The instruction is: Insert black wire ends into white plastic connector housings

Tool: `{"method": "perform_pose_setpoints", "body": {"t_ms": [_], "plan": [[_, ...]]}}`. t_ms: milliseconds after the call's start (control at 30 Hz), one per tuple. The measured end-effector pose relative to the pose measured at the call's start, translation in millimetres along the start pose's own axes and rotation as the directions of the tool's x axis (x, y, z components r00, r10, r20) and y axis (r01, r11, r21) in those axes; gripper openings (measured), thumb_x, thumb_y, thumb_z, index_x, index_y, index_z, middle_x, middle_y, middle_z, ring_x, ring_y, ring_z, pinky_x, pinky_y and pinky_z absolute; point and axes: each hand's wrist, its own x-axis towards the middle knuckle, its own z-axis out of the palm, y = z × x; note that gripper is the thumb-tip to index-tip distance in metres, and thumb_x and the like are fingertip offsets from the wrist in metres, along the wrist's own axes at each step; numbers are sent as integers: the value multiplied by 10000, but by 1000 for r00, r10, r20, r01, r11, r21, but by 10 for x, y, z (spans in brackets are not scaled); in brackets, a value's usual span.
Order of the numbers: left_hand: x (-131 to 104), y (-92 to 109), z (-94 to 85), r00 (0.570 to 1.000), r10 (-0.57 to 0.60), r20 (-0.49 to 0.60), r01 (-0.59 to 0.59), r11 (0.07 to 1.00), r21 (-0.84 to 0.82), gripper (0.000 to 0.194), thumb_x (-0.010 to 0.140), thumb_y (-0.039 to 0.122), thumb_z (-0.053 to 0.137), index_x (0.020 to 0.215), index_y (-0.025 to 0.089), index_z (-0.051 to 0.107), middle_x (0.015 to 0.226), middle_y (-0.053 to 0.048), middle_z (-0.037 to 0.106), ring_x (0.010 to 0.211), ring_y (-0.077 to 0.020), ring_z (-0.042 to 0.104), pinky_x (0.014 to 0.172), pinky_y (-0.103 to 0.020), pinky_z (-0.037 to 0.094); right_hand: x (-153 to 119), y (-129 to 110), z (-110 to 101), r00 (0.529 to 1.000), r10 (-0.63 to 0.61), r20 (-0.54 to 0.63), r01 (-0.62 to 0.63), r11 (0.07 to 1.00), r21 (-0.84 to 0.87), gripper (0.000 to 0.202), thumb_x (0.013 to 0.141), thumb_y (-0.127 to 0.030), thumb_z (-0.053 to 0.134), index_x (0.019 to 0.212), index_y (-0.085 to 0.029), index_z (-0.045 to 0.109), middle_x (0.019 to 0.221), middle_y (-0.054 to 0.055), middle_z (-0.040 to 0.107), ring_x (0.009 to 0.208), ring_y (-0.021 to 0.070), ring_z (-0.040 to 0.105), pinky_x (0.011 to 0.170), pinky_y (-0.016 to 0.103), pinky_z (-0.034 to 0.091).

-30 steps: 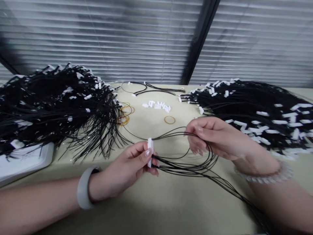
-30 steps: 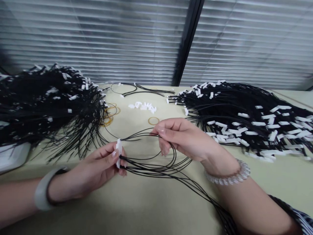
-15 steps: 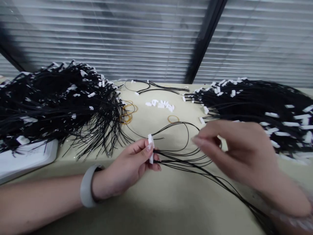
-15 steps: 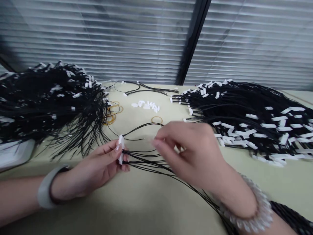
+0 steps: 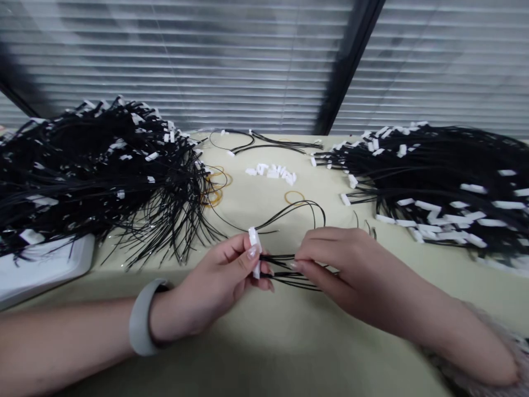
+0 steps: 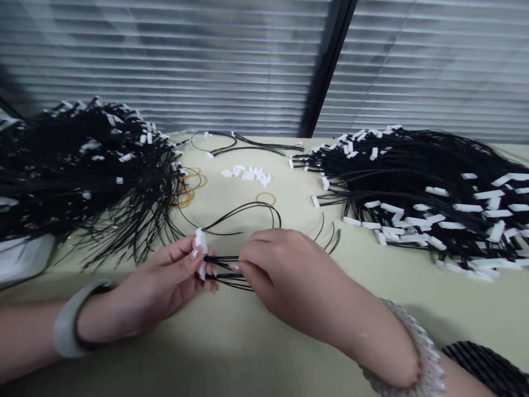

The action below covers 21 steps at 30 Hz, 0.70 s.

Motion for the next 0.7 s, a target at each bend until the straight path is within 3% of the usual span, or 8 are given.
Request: {"method": "perform_pose_setpoints", "body": {"t_ms": [167,267,467,600,700], "plan": [[-12,-9,-11,1000,7,12,-7,1000,13,126,755,227,657,735,131,579,655,1,582,618,-96,551,621,-244,470,12,-39,-7,996,71,-54,-71,997,4,230,873,-189,412,645,-171,440,574,-54,466,529,65,377,529,229,254],[-9,-4,-13,1000,1,14,-1,1000,0,117,751,212,661,737,133,575,648,7,569,626,-95,542,611,-244,474,-9,-39,-2,991,115,-67,-120,989,-90,233,883,-211,394,659,-185,448,523,-60,436,472,74,353,492,247,212],[5,-7,-16,1000,-24,-7,24,999,-37,115,750,209,661,738,132,576,645,3,561,632,-101,541,590,-240,478,-48,13,-20,996,-75,-42,53,919,-390,160,804,-91,444,686,-195,475,662,-3,498,592,136,412,543,269,258],[1,-5,-4,999,-25,-29,23,999,-48,100,757,201,652,742,129,585,648,-1,561,628,-100,537,585,-236,477,-101,5,-170,955,-158,-250,-31,788,-615,178,786,-152,486,613,-191,500,630,33,485,582,157,382,535,293,259],[-13,4,8,1000,-23,-18,22,999,-46,88,754,193,652,746,134,588,647,1,564,618,-99,535,589,-239,475,-180,-14,-272,828,-149,-541,-266,744,-613,67,792,-211,536,770,-185,594,629,42,542,595,163,455,518,293,275]]}}
